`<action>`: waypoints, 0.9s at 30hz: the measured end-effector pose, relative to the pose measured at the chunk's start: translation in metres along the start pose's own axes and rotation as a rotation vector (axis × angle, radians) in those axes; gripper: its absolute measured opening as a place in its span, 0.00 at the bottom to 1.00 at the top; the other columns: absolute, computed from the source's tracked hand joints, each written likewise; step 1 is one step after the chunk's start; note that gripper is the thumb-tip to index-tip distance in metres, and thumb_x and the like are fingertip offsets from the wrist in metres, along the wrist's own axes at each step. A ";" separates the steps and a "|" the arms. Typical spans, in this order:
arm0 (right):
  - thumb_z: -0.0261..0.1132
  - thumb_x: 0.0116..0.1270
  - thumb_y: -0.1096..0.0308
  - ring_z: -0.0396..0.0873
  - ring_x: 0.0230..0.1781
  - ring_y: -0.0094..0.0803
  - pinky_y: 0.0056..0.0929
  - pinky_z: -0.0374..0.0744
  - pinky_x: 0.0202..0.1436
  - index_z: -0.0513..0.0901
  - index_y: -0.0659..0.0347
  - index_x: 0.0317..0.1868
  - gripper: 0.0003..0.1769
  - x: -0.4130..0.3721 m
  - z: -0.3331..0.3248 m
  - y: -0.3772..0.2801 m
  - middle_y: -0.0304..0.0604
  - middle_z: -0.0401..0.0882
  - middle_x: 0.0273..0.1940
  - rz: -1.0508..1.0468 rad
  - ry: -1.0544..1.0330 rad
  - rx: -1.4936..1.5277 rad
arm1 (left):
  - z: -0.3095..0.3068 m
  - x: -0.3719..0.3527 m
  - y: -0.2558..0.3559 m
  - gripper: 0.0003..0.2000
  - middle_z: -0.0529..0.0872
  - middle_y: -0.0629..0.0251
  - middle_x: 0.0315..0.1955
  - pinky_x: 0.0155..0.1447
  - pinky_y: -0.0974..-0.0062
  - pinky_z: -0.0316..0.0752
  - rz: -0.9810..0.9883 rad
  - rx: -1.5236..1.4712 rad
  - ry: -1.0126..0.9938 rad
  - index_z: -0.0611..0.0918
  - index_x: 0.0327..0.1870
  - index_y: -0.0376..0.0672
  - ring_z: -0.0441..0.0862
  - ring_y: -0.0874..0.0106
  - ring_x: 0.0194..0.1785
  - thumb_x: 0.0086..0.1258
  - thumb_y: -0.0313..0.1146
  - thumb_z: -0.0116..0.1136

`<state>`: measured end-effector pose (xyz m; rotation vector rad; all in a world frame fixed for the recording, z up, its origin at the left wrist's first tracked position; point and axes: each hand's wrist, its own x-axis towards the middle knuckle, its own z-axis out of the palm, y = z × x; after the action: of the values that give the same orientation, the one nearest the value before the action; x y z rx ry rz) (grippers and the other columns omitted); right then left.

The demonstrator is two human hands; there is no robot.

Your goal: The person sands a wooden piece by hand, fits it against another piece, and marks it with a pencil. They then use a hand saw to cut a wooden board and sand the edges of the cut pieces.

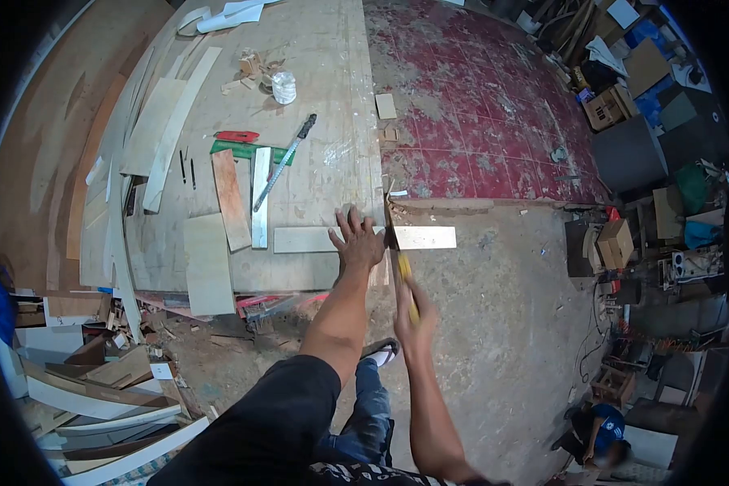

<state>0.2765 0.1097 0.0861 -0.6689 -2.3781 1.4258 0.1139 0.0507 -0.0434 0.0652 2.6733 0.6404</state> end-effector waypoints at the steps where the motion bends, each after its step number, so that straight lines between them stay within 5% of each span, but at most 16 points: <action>1: 0.61 0.73 0.70 0.83 0.57 0.49 0.36 0.76 0.62 0.82 0.73 0.56 0.17 0.028 0.018 0.017 0.65 0.84 0.52 -0.020 -0.009 0.024 | 0.003 -0.003 -0.001 0.25 0.41 0.58 0.81 0.75 0.29 0.32 0.014 0.017 0.020 0.70 0.68 0.52 0.24 0.45 0.82 0.75 0.52 0.50; 6: 0.61 0.73 0.70 0.83 0.57 0.49 0.36 0.77 0.62 0.82 0.73 0.57 0.18 -0.018 -0.004 0.000 0.65 0.84 0.52 0.011 0.005 0.024 | -0.010 -0.001 0.008 0.25 0.41 0.57 0.81 0.75 0.27 0.33 0.007 0.033 -0.023 0.70 0.68 0.52 0.25 0.44 0.82 0.75 0.53 0.50; 9: 0.61 0.74 0.67 0.84 0.54 0.44 0.36 0.77 0.60 0.82 0.73 0.56 0.18 -0.096 -0.051 -0.022 0.62 0.85 0.52 0.262 -0.031 0.088 | 0.005 0.000 -0.001 0.25 0.41 0.57 0.81 0.74 0.27 0.33 -0.023 0.030 -0.025 0.70 0.67 0.53 0.26 0.44 0.82 0.75 0.54 0.50; 16: 0.61 0.74 0.66 0.83 0.57 0.45 0.34 0.76 0.62 0.82 0.74 0.56 0.19 0.032 0.022 0.017 0.63 0.84 0.53 -0.056 -0.019 0.076 | 0.007 -0.001 -0.004 0.24 0.43 0.57 0.81 0.74 0.25 0.34 0.026 0.006 0.042 0.71 0.66 0.54 0.26 0.44 0.82 0.74 0.55 0.50; 21: 0.61 0.75 0.64 0.83 0.54 0.42 0.35 0.77 0.60 0.81 0.73 0.58 0.20 -0.054 -0.024 -0.006 0.61 0.84 0.52 0.020 0.005 0.027 | 0.002 0.000 0.000 0.24 0.44 0.58 0.80 0.75 0.27 0.34 -0.003 0.030 0.011 0.70 0.68 0.54 0.27 0.45 0.82 0.75 0.53 0.50; 23: 0.61 0.75 0.63 0.83 0.55 0.42 0.35 0.77 0.60 0.82 0.72 0.58 0.20 -0.093 -0.054 -0.025 0.60 0.84 0.52 0.293 -0.053 0.103 | 0.004 -0.001 -0.001 0.24 0.44 0.58 0.80 0.75 0.27 0.33 -0.010 0.020 0.005 0.70 0.68 0.54 0.27 0.45 0.82 0.75 0.52 0.50; 27: 0.60 0.76 0.64 0.83 0.55 0.41 0.37 0.78 0.60 0.82 0.72 0.58 0.20 -0.052 -0.026 -0.005 0.60 0.85 0.52 0.038 -0.022 -0.022 | -0.010 -0.001 0.006 0.24 0.43 0.58 0.81 0.75 0.28 0.32 0.002 0.014 -0.012 0.68 0.69 0.52 0.27 0.44 0.82 0.76 0.50 0.49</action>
<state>0.3312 0.1000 0.1028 -0.7115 -2.4129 1.4314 0.1108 0.0515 -0.0324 0.0759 2.6668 0.6197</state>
